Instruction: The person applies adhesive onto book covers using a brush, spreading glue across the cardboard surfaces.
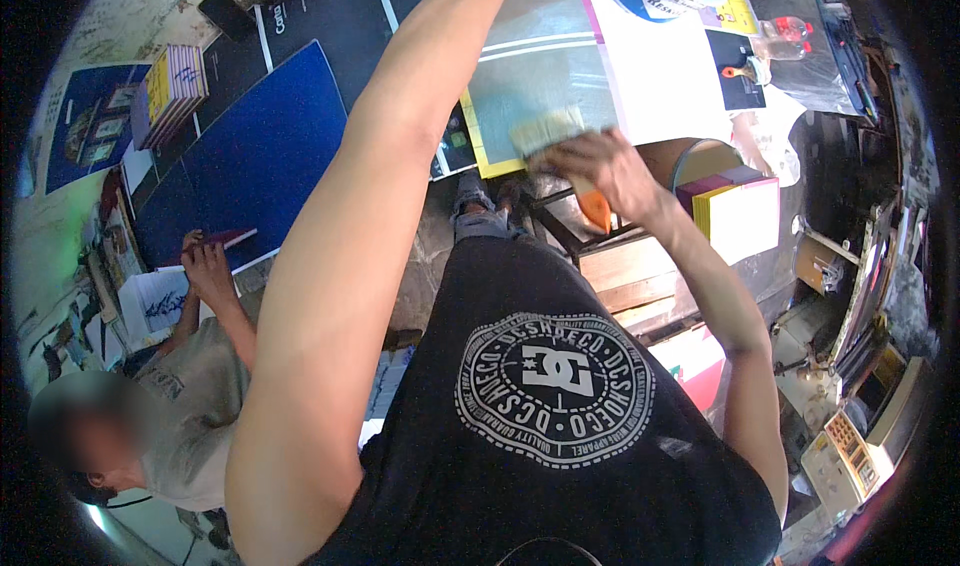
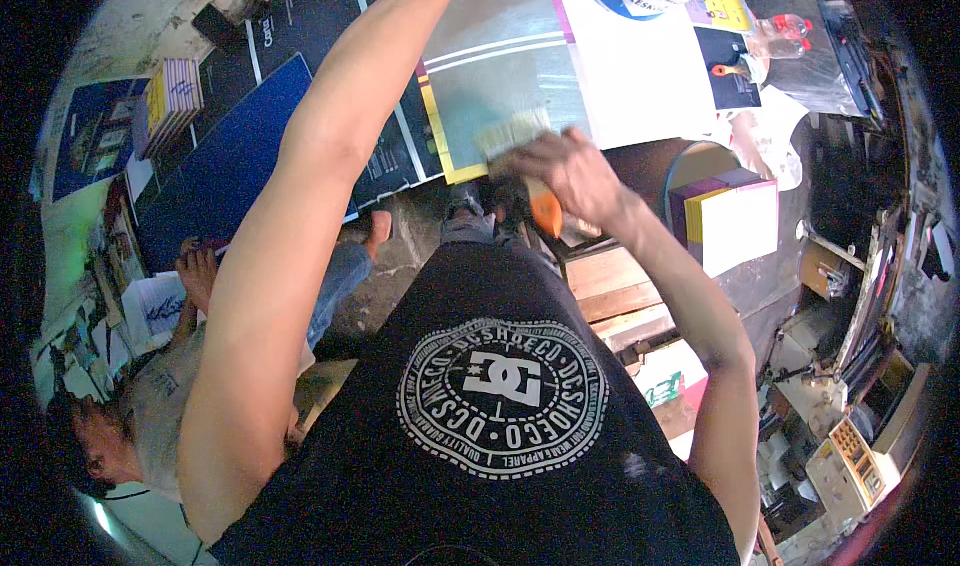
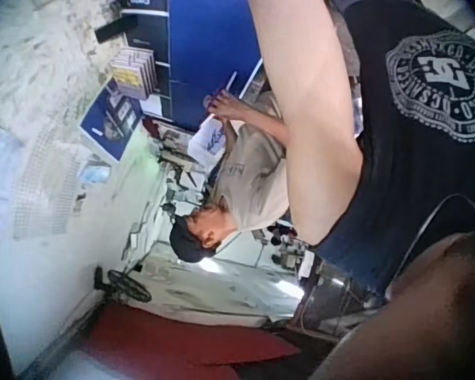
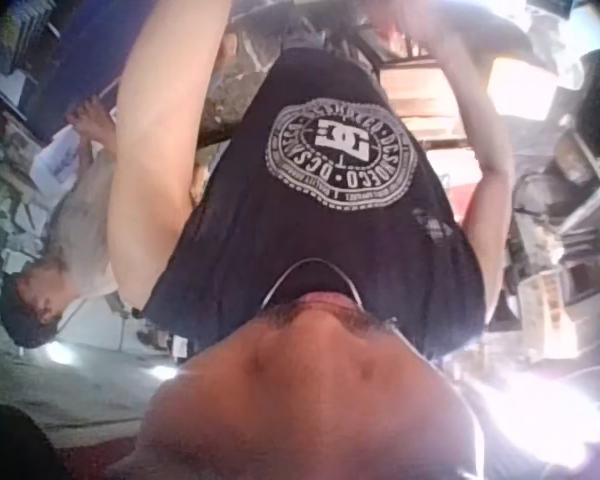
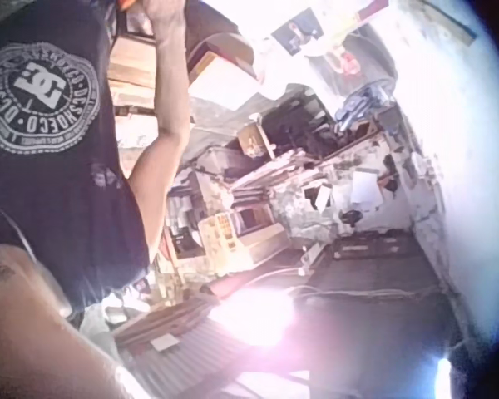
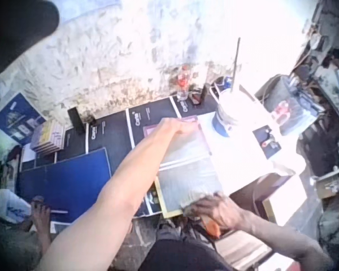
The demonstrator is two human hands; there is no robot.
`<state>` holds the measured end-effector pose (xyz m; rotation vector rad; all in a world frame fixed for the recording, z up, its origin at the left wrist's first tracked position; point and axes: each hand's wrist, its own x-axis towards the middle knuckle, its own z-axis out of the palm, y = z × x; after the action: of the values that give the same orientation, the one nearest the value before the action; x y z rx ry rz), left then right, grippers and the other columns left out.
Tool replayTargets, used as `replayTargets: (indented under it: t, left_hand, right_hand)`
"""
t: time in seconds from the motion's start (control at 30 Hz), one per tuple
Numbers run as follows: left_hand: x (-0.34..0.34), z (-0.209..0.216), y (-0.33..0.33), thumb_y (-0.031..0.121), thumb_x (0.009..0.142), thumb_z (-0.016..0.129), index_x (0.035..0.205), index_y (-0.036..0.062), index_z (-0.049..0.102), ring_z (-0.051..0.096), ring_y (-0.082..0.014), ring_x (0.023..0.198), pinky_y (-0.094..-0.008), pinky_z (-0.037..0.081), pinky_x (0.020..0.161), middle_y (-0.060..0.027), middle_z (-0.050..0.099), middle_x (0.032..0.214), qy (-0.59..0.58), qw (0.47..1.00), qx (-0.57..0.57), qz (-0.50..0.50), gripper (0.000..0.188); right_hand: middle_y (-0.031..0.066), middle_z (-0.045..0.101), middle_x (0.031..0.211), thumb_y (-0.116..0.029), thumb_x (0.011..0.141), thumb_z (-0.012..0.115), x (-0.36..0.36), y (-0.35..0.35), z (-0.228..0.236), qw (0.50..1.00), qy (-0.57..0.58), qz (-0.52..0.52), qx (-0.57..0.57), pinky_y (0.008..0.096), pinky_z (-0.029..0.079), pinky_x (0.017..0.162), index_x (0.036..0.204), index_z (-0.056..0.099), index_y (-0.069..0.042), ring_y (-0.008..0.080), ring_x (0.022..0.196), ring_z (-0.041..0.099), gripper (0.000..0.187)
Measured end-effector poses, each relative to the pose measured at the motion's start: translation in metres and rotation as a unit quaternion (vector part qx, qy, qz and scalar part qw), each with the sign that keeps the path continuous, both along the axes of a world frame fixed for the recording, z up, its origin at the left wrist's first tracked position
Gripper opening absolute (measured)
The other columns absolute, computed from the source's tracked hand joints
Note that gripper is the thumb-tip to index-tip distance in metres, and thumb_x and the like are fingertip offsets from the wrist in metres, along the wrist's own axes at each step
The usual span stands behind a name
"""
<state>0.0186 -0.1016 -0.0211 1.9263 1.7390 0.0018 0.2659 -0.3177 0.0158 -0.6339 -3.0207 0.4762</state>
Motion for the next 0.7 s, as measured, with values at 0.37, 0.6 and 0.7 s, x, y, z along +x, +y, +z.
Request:
replayTargets:
  t: [0.37,0.6,0.7]
  left_hand:
    - [-0.026,-0.021,-0.146,0.038,0.097,0.057,0.112,0.0023,0.066,0.059,-0.0369,0.11,-0.0495,0.046,0.092,-0.0193,0.061,0.116,-0.133,0.904,0.338,0.225,0.04]
    - [0.027,-0.009,-0.336,0.026,0.081,0.069,0.11,0.0043,0.055,0.052,-0.0337,0.106,-0.0509,0.038,0.084,-0.0145,0.051,0.111,-0.049,0.971,0.187,0.141,0.04]
    - [0.035,-0.001,-0.343,0.029,0.08,0.069,0.115,0.0034,0.057,0.052,-0.0319,0.106,-0.0514,0.037,0.085,-0.0126,0.053,0.114,0.013,0.984,0.149,0.095,0.045]
  right_hand:
    - [0.0111,0.071,0.103,-0.002,0.082,0.073,0.093,-0.044,0.065,0.886,0.272,-0.346,-0.146,0.0354,0.052,0.086,0.108,0.072,-0.001,0.0217,0.096,0.066,0.025]
    - [0.0054,0.071,0.075,-0.016,0.084,0.079,0.031,-0.021,0.031,0.763,0.386,-0.501,-0.137,0.0292,0.054,0.061,0.088,0.068,0.003,0.0102,0.064,0.065,0.021]
    - [0.0129,0.068,0.068,-0.03,0.082,0.077,-0.01,-0.028,-0.005,0.835,0.281,-0.443,-0.167,0.0386,0.054,0.063,0.085,0.067,-0.003,0.0246,0.064,0.068,0.029]
